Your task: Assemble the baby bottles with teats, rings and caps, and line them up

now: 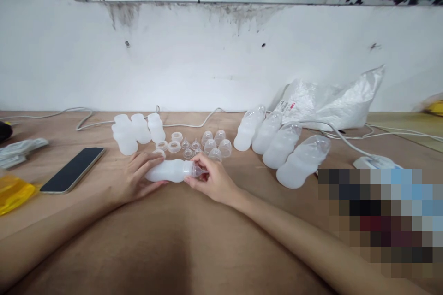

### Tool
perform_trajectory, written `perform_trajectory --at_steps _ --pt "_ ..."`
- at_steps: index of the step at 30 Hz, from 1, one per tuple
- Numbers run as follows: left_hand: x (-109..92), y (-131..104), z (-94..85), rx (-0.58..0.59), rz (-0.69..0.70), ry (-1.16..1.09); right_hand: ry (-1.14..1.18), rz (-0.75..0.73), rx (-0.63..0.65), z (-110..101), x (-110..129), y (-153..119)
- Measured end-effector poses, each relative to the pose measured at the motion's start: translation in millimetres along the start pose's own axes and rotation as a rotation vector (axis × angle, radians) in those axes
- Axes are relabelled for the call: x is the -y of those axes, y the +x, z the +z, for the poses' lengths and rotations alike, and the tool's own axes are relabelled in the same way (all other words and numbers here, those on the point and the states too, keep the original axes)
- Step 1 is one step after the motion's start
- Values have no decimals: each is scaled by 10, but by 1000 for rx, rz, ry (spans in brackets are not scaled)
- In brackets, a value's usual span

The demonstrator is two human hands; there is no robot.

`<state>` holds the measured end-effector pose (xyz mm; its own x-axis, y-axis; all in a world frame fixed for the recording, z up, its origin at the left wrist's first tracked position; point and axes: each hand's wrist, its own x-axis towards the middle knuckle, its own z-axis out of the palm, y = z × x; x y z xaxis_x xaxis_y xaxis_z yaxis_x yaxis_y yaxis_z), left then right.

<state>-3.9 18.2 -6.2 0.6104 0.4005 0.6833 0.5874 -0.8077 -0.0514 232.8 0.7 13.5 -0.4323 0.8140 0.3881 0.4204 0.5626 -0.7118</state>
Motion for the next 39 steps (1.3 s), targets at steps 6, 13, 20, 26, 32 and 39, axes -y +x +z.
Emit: perform_trajectory --at_steps 6,13,20,26,32,39 --pt "-7 8 -11 -16 13 67 148 122 13 46 26 0" --pt "-13 12 -43 29 -66 -42 77 70 123 -108 -131 54" --pt "35 -52 -113 89 -163 -111 -281 44 -451 -233 -325 -101" --pt "54 -85 -148 149 -239 -119 -465 165 -340 -185 -377 -92" --pt "69 -62 -120 159 -214 -113 -497 44 -167 -177 -277 -105" --pt "83 -80 -118 188 -256 -73 -312 -35 -142 -163 -272 -128"
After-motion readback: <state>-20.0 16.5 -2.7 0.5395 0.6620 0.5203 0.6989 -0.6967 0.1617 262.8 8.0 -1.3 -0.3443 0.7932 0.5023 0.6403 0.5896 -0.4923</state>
